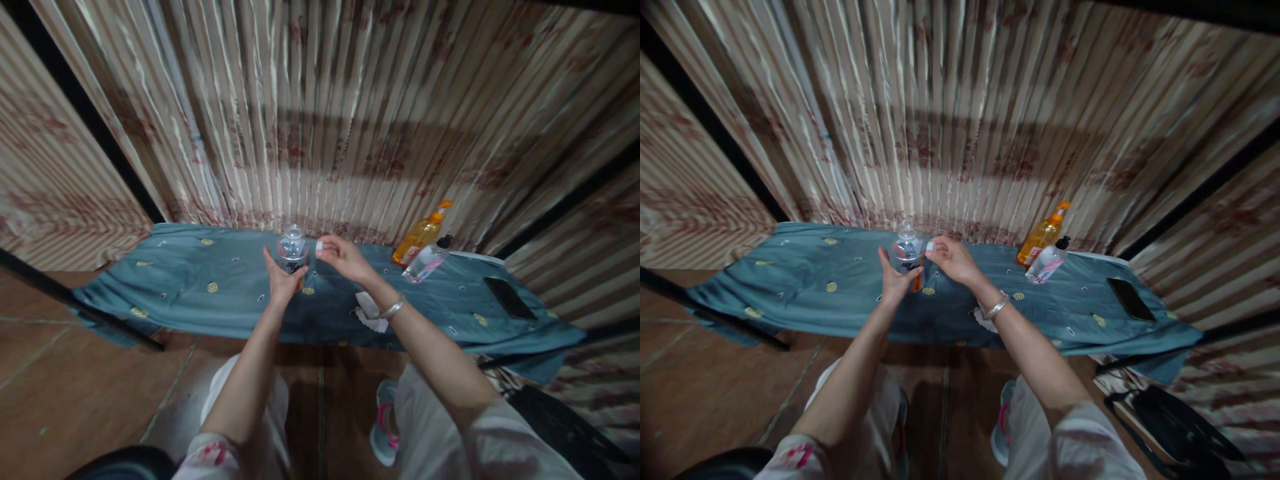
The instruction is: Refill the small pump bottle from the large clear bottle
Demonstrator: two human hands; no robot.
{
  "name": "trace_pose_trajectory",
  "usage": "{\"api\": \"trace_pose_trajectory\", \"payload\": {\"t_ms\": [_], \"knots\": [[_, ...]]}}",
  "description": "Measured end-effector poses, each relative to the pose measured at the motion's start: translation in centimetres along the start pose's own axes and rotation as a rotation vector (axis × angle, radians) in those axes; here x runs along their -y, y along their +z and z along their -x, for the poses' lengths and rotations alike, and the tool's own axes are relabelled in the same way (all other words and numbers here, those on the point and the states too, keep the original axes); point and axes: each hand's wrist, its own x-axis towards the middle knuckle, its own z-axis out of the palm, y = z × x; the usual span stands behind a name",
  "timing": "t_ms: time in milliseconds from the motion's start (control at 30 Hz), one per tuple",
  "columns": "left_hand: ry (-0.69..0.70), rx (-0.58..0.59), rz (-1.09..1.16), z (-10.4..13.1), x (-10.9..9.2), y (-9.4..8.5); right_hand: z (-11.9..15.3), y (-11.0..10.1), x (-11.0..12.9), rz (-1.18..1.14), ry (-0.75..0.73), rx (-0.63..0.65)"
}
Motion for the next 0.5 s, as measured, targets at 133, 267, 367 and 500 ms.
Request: {"api": "trace_pose_trajectory", "payload": {"t_ms": [133, 267, 367, 500], "knots": [[-0.003, 0.043, -0.035, -1.0, 1.3, 1.2, -2.9, -0.6, 3.1, 0.355, -0.137, 0.053], [0.008, 0.045, -0.084, -0.9, 1.4, 1.9, -4.7, -0.8, 5.4, 0.655, -0.205, 0.143], [0.079, 0.066, -0.083, -0.4, 0.9, 2.3, -4.8, -1.1, 6.7, 0.808, -0.253, 0.243], [0.135, 0.12, -0.095, 0.3, 0.4, 2.6, -4.0, -2.5, 8.0, 0.922, -0.261, 0.342]]}}
